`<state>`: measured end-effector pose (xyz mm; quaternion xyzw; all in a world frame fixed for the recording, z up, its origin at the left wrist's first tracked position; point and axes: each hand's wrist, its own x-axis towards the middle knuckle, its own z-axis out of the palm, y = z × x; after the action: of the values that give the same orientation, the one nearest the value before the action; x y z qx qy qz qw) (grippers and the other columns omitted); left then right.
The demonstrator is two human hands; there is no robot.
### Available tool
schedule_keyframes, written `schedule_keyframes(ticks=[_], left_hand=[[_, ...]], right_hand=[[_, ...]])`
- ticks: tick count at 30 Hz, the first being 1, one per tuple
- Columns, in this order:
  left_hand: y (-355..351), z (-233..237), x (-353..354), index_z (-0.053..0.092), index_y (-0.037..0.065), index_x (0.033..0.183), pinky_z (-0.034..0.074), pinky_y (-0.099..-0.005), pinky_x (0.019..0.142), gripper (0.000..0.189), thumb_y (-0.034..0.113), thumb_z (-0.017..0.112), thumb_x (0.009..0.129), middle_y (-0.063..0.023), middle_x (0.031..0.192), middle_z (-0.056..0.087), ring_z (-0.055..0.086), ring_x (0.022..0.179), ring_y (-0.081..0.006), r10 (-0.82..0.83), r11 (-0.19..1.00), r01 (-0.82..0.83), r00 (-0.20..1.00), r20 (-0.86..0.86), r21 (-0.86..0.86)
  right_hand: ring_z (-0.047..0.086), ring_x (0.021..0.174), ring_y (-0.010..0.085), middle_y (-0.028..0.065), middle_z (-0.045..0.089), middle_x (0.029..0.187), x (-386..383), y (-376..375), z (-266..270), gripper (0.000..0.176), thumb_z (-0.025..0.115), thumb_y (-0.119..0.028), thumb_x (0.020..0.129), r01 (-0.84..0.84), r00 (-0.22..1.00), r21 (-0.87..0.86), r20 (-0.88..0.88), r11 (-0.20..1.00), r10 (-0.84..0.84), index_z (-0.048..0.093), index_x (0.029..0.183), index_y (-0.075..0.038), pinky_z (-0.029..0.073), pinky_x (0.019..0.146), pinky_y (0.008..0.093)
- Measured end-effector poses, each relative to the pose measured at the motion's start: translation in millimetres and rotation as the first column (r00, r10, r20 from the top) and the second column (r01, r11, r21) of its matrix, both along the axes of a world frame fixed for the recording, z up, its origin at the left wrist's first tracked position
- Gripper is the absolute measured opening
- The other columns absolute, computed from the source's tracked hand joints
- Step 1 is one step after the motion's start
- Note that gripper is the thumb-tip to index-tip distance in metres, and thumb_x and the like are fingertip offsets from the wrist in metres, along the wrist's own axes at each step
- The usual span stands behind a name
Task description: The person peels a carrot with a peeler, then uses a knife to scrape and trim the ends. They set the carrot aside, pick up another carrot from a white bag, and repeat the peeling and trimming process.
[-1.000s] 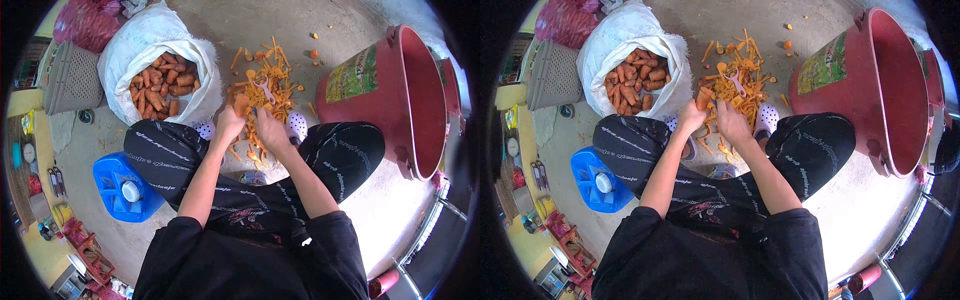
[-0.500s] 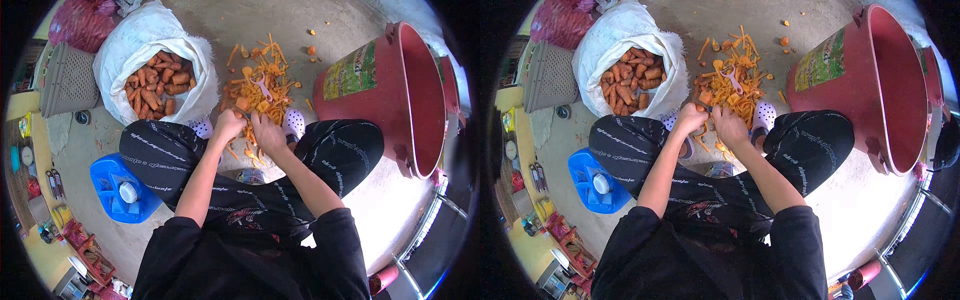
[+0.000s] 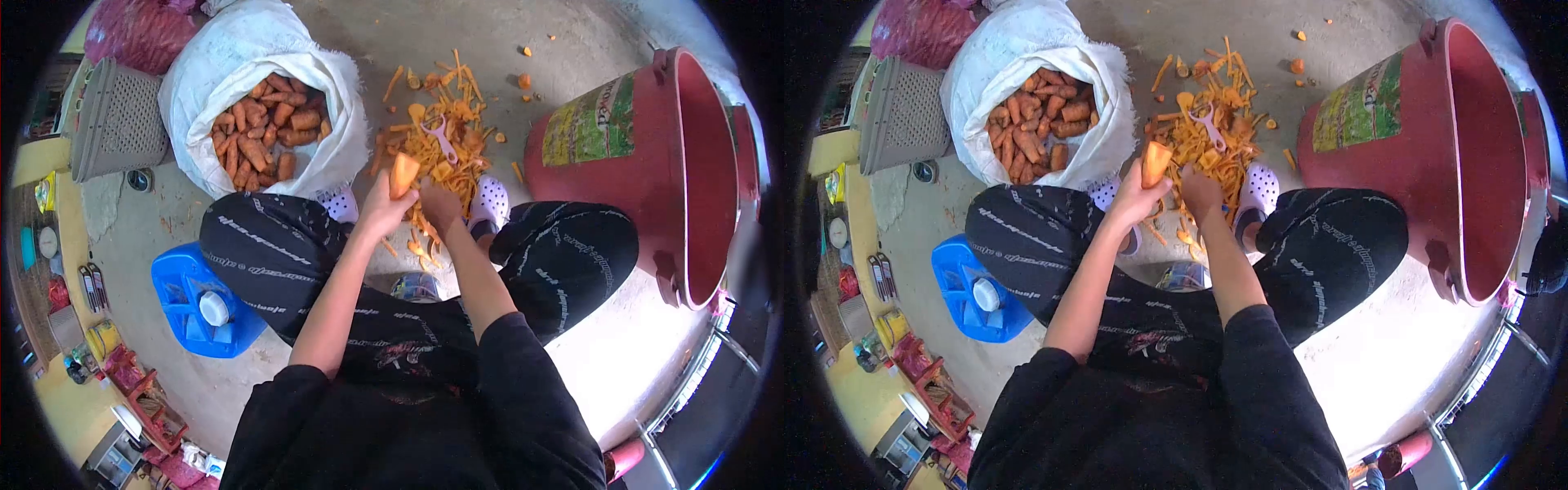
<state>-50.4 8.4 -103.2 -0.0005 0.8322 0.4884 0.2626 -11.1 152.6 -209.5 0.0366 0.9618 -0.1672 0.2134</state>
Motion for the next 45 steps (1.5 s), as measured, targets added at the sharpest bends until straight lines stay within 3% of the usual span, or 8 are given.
schedule_keyframes(ticks=[7,12,22,31,36,39,43,45], left_hand=[[15,14,-8,0.045,0.002,0.123,0.044,-0.0313,0.087,0.048,0.021,0.067,0.085,-0.0113,0.110,0.059,0.057,0.098,-0.0183,0.038,0.974,-0.078,0.982,0.185,0.215],[19,22,-7,0.046,0.001,0.119,0.046,-0.0306,0.081,0.044,0.024,0.064,0.087,-0.0085,0.104,0.058,0.057,0.090,-0.0177,0.022,0.977,-0.049,0.991,0.132,0.210],[16,35,-7,0.049,0.006,0.119,0.045,-0.0260,0.066,0.044,0.042,0.041,0.096,-0.0045,0.091,0.056,0.053,0.078,-0.0104,0.083,0.911,-0.185,0.958,0.276,0.368],[18,29,-6,0.051,-0.001,0.111,0.043,-0.0357,0.078,0.044,0.039,0.038,0.097,-0.0135,0.090,0.058,0.056,0.083,-0.0243,0.077,0.968,-0.044,0.989,-0.128,0.246],[21,30,-5,0.050,0.000,0.113,0.043,-0.0378,0.081,0.043,0.038,0.038,0.097,-0.0167,0.093,0.058,0.057,0.089,-0.0289,0.068,0.978,-0.031,0.982,-0.176,0.204],[18,22,-7,0.049,-0.001,0.114,0.042,-0.0394,0.084,0.043,0.037,0.038,0.097,-0.0194,0.097,0.058,0.057,0.095,-0.0326,0.056,0.982,-0.026,0.986,-0.159,0.188],[22,31,-8,0.049,-0.002,0.115,0.042,-0.0408,0.087,0.038,0.031,0.040,0.097,-0.0233,0.104,0.058,0.055,0.102,-0.0373,0.029,0.992,-0.020,0.997,-0.068,0.123],[24,26,-5,0.049,-0.002,0.114,0.041,-0.0407,0.087,0.035,0.027,0.041,0.096,-0.0242,0.106,0.057,0.055,0.103,-0.0379,0.013,0.987,0.008,0.992,-0.128,0.163]], right_hand=[[0.063,0.088,0.0425,0.0258,0.063,0.100,6,31,8,0.026,0.040,-0.018,0.090,0.253,0.961,-0.079,0.137,0.964,-0.241,0.046,0.110,-0.002,0.051,0.076,0.0498],[0.061,0.097,0.0423,0.0271,0.063,0.102,-10,24,42,0.028,0.039,-0.023,0.092,0.364,0.922,-0.155,0.198,0.919,-0.332,0.048,0.107,-0.001,0.047,0.085,0.0507],[0.063,0.093,0.0399,0.0262,0.063,0.098,-37,32,93,0.031,0.046,-0.025,0.090,0.169,0.977,-0.146,0.158,0.975,-0.146,0.049,0.107,0.001,0.049,0.079,0.0479],[0.062,0.080,0.0439,0.0267,0.064,0.083,-39,63,147,0.031,0.046,-0.028,0.092,0.210,0.962,-0.215,-0.127,0.954,-0.240,0.049,0.100,0.001,0.048,0.072,0.0520],[0.061,0.073,0.0443,0.0288,0.061,0.082,-38,62,144,0.034,0.044,-0.032,0.093,0.312,0.878,-0.427,-0.211,0.849,-0.429,0.049,0.098,0.002,0.047,0.067,0.0497],[0.061,0.065,0.0352,0.0221,0.061,0.080,-40,48,139,0.039,0.044,-0.036,0.095,0.497,0.799,-0.672,0.109,0.548,-0.591,0.050,0.099,0.003,0.048,0.062,0.0458],[0.047,0.058,0.0097,0.0024,0.049,0.072,-38,29,151,0.042,0.048,-0.044,0.093,0.522,0.738,-0.843,0.370,0.130,-0.564,0.053,0.096,-0.002,0.041,0.053,0.0246],[0.048,0.062,0.0099,0.0028,0.050,0.073,-39,25,155,0.050,0.052,-0.049,0.090,0.505,0.780,-0.806,0.273,0.309,-0.562,0.053,0.097,0.000,0.041,0.056,0.0244]])
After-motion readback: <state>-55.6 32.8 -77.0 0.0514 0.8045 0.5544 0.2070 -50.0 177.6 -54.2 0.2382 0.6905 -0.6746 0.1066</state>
